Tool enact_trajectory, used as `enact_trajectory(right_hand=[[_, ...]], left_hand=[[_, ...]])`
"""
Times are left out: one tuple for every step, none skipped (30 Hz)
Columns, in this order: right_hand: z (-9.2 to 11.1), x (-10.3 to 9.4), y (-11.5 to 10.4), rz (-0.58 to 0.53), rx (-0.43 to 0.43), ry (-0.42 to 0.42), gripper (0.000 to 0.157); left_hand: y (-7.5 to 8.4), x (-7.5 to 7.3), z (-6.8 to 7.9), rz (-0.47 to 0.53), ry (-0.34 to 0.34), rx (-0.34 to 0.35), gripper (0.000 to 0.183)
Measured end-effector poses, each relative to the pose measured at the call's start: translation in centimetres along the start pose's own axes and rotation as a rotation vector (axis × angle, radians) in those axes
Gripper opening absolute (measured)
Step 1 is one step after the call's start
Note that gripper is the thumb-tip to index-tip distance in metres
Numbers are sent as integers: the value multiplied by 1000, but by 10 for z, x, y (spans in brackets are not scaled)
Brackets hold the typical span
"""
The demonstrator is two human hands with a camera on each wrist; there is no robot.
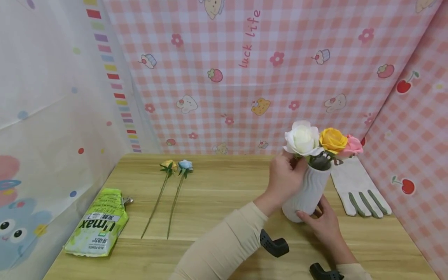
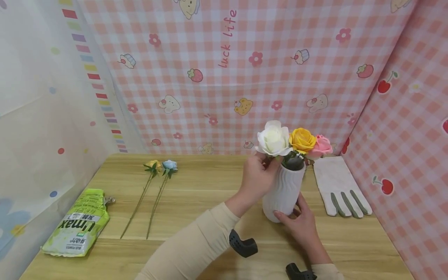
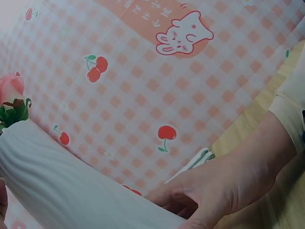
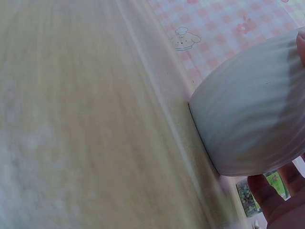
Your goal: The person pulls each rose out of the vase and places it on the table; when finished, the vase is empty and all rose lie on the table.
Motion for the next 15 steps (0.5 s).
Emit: enact_trajectory(right_hand=[[0,0,0,2,1,1,81],[0,0,1,3,3,1,81],[0,0,2,2,6,1,81],[0,0,2,2,9,1,81],[0,0,3,3,12,1,82],[0,-1,4,4,17,1,82],[-1,-1,5,5,22,0,82],[-1,-1,5,5,26,-2,82],[-1,-1,5,7,29,-4,82],[-1,-1,5,11,31,-5,82],[-1,-1,5,13,33,-6,82],[-1,-2,4,17,36,-8,82],[-1,-2,3,24,39,-10,83],[-1,-2,2,28,43,-11,83],[0,-2,1,32,47,-13,83]], left_hand=[[0,0,0,-9,3,8,6],[0,-1,0,-14,5,19,8],[0,-1,-1,-17,6,28,10],[0,-1,-1,-26,7,33,12],[0,-1,-1,-30,8,38,15],[0,0,-2,-21,7,37,15],[0,0,-2,-12,5,33,15],[-1,0,-3,-12,4,32,14],[-1,0,-3,-4,2,27,12],[-1,0,-3,0,1,23,11],[-1,0,-3,10,-1,19,10],[-1,0,-3,8,-1,17,9],[-1,0,-3,6,1,19,10],[0,-1,-3,8,4,20,10],[1,-1,-3,13,8,20,10]])
Point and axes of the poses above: each hand's wrist, its own z-axis away from the middle knuckle, its own x-axis out of the palm, y = z × x, the point moved 1 cm from there along -z, towards the middle knuckle, and after that the axes turned 1 degree about y, right-handed, at the moved point
